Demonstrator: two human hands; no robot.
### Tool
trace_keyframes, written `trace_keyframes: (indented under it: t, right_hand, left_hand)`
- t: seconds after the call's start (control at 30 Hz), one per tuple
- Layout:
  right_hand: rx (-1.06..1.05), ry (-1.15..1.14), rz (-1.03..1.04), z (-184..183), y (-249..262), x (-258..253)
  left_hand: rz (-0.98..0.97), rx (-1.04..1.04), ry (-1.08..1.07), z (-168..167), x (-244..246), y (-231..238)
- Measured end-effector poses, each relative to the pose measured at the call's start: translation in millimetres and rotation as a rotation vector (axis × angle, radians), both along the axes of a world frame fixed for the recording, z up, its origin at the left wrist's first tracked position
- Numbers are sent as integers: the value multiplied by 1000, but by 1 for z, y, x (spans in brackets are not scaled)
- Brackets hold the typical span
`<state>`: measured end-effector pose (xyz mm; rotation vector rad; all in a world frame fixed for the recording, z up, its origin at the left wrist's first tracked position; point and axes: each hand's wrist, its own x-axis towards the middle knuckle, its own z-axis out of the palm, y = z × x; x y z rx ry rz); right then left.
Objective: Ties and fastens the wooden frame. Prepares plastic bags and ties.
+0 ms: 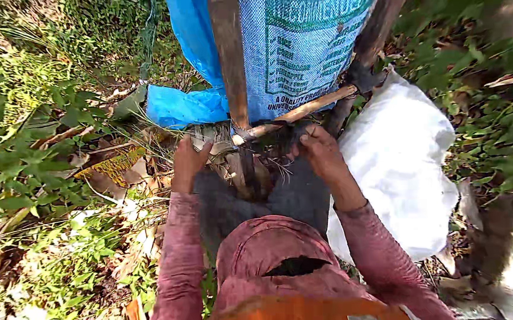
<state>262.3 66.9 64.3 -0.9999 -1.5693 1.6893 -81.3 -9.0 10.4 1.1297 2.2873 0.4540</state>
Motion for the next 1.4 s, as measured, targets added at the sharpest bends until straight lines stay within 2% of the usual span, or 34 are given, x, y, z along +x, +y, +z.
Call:
trace_keyframes:
  t: [0.07, 0.1, 0.17, 0.23, 0.3, 0.37, 0.43, 0.53, 0.63, 0.73, 0.8, 0.9, 0.97, 1.07, 1.13, 1.23, 1.27, 1.33, 1.4]
  right_hand:
    - [50, -34, -8, 13, 4, 8]
    - [76, -53, -11, 18, 5, 12]
    - [143, -87, -16, 27, 8, 16]
    - [216, -56, -10, 31, 12, 20]
    - [255, 38, 13, 31, 13, 25]
    - [292, 31, 25, 39, 16, 32]
    - [340, -13, 43, 49, 20, 40]
    - [390, -56, 40, 56, 25, 49]
    - [381, -132, 22, 55, 31, 50]
    - [371, -185, 71, 50, 34, 44]
    - [392, -187, 107, 51, 36, 38]
    - [445, -185, 153, 66, 39, 37]
    - [480, -214, 172, 82, 43, 43]
    - [553, -219, 149, 103, 47, 49]
    - [564, -225, 156, 115, 40, 49]
    - [540, -230, 244, 115, 27, 45]
    - [522, -232, 307, 107, 20, 46]
    - [446, -259, 430, 87, 4, 59]
    - [347, -325, 460, 64, -10, 81]
  left_hand:
    - [-140, -94, -148, 39, 26, -6]
    - [-214, -75, -214, 54, 40, -8]
    - [-256, 212, -295, 64, 66, -6]
    - [-196, 562, -311, 45, 82, 9]
    - [-172, 683, -269, 5, 75, 29]
    - [-164, 578, -191, -42, 53, 38]
    - [-225, 335, -42, -79, 28, 28]
    - [-169, 53, 32, -105, -8, 4]
    - [68, -5, -51, -108, -39, -5]
    - [335, -22, -120, -114, -63, -34]
    - [486, -18, -167, -123, -70, -75]
    - [568, -14, -191, -140, -62, -150]
    - [489, -53, -124, -120, -43, -175]
    - [258, 36, -30, -42, 14, -149]
    - [45, 230, -298, 1, 76, -112]
    - [-345, 397, -1092, 21, 156, -37]
    - [-367, 402, -1358, 20, 179, -14]
    - [-169, 401, -1769, 18, 208, 18]
    - [148, 445, -1875, 23, 207, 34]
